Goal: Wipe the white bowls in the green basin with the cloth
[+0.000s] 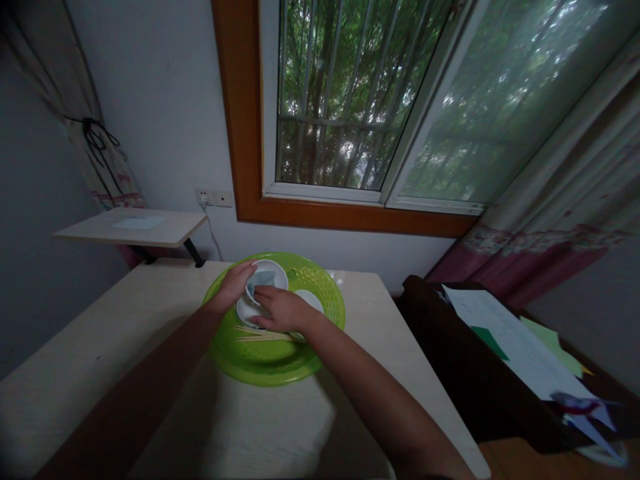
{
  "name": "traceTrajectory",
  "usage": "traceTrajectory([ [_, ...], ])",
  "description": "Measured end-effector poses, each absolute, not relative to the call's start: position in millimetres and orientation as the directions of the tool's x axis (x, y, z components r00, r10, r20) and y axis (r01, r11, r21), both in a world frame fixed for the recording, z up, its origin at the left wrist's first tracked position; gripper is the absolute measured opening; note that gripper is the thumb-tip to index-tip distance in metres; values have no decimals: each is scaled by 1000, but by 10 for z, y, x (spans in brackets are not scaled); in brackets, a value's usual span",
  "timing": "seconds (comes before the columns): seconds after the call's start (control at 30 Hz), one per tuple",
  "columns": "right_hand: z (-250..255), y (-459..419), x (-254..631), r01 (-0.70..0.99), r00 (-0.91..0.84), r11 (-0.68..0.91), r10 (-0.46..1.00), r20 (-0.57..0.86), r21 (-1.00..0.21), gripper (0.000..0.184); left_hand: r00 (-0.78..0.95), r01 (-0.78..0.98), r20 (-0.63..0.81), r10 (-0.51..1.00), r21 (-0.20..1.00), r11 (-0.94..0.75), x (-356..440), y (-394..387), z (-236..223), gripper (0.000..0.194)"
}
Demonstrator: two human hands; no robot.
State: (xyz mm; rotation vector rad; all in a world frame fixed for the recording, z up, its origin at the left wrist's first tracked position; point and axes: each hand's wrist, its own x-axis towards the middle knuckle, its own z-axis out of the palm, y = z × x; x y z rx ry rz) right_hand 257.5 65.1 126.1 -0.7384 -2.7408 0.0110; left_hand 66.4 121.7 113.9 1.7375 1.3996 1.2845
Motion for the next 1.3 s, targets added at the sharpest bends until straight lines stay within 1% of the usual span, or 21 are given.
traceTrajectory([
  [0.1,1235,669,2555,518,-807,854,506,303,-45,69,7,366,328,945,878,-307,674,1220,1126,39],
  [0.17,1221,691,2551,548,-794,836,521,314,-2,73,11,331,327,945,891,-312,677,1226,1111,40],
  [0.23,1221,708,2549,598,-767,800,560,314,35,71,16,309,323,946,898,-312,677,1228,1106,40],
  [0.33,1255,706,2535,695,-703,715,654,280,75,63,-14,311,300,954,908,-281,670,1220,1126,40],
  [0.43,1307,679,2512,726,-682,679,690,243,111,56,-77,325,274,959,916,-236,655,1209,1151,41],
  [0.53,1332,654,2516,686,-721,721,657,221,93,49,-101,357,284,954,905,-231,639,1213,1149,41],
  [0.63,1303,652,2553,604,-778,797,584,233,21,45,-92,371,306,948,894,-253,635,1225,1130,40],
  [0.77,1227,680,2586,522,-805,851,515,296,-62,56,-58,343,290,955,905,-254,654,1248,1106,40],
  [0.87,1190,714,2576,505,-812,861,497,307,-58,64,-31,310,296,955,911,-273,664,1265,1082,41],
  [0.97,1183,743,2566,541,-802,841,514,305,3,66,2,292,305,952,911,-293,669,1264,1066,41],
  [1.13,1240,722,2551,657,-740,748,616,272,95,55,44,285,289,956,914,-290,683,1226,1097,39],
  [1.3,1320,666,2510,750,-660,649,722,206,129,38,-3,332,291,957,903,-273,677,1231,1115,39],
])
